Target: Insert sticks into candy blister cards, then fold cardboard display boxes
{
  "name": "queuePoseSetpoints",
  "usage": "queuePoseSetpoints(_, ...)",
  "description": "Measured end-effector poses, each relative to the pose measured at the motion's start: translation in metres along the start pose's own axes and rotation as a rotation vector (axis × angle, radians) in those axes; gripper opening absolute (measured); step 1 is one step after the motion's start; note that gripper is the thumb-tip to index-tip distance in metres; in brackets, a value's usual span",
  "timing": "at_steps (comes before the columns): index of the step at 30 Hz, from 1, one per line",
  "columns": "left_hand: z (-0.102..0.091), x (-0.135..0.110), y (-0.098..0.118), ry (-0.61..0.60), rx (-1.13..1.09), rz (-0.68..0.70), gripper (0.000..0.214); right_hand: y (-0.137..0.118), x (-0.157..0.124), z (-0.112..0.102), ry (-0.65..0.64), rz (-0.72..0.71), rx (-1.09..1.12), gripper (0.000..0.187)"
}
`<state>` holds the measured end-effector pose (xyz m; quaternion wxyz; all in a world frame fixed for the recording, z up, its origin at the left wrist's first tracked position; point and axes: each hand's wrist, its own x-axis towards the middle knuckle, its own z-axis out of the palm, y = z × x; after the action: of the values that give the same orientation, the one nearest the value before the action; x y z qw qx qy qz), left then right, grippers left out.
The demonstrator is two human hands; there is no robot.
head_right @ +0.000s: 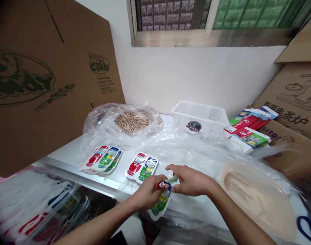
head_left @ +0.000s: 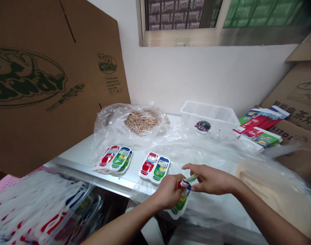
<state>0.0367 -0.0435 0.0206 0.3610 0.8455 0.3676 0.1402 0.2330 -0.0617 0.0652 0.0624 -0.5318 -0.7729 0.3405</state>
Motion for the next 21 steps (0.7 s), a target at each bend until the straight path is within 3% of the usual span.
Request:
queuePoseSetpoints(5,0.011,0.002,-0.009,-0.055,-0.387,-0.07,0.02,-0.002,0.004,0.019,0.182,0.015,0.23,0.029)
queuePoseSetpoints(10,0.017,0.005,-0.006,-0.066,-0.843,-0.067,0.022,-0.006,0.012,0.033,0.346,0.053,0.504,0.037)
queuePoseSetpoints(14,0.009,0.003,-0.007,-0.027,-0.954,-0.079,0.028,0.001,0.004,0.037,0.325,0.029,0.7,0.028)
queuePoseSetpoints(21,0.013,0.001,-0.011,-0.049,-1.047,-0.112,0.037,0.002,0.004,0.045,0.391,0.031,0.713,0.02)
